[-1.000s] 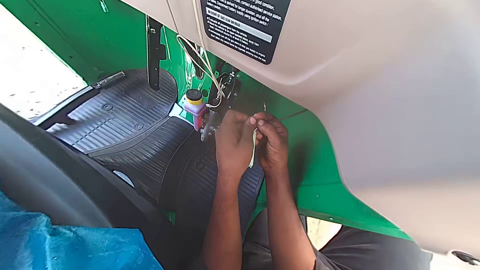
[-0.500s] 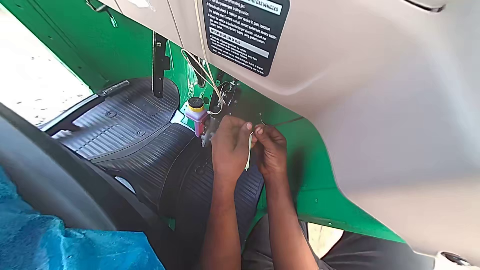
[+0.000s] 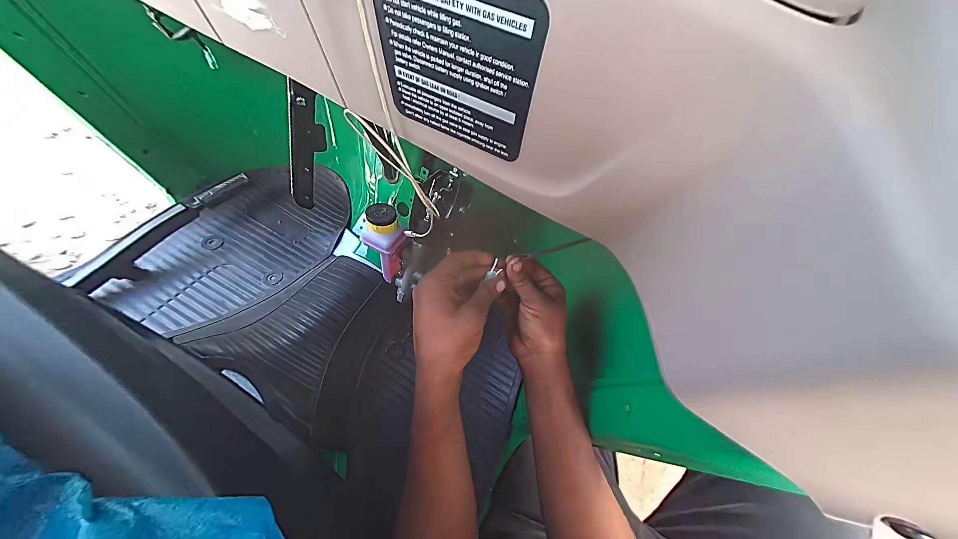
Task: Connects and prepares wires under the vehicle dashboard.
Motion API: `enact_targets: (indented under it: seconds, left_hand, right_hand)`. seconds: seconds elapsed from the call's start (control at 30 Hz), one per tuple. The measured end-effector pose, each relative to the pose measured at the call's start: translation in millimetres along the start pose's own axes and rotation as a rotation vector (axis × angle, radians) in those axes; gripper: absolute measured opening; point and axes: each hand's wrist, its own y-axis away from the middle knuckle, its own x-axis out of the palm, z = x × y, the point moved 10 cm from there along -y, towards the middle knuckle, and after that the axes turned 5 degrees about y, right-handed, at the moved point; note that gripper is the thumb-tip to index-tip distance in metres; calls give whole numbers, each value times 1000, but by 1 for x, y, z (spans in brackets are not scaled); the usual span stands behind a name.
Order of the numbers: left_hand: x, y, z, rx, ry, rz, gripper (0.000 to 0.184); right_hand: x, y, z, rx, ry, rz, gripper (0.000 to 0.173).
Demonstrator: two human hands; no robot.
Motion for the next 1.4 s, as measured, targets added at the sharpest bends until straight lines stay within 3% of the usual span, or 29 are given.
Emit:
enact_targets:
  seconds: [0.5, 0.87, 1.03, 1.17, 1.4]
  left_hand:
    - [1, 0, -8, 54, -114, -23, 35]
    - [8, 2, -4, 40, -145, -12, 28]
    - [6, 0, 9, 31, 45, -39, 17]
    - [14, 3, 16, -44, 181, -10, 17]
    - [20, 4, 23, -79, 223, 2, 14]
  right_hand:
    - [4, 2, 1, -18, 39, 45, 11]
    - [-1, 1, 4, -80, 138, 2, 12]
    - [-19, 17, 30, -183, 285, -217, 10]
    - [-13, 17, 31, -232, 239, -121, 22]
    - [-14, 17, 34, -254, 166, -121, 18]
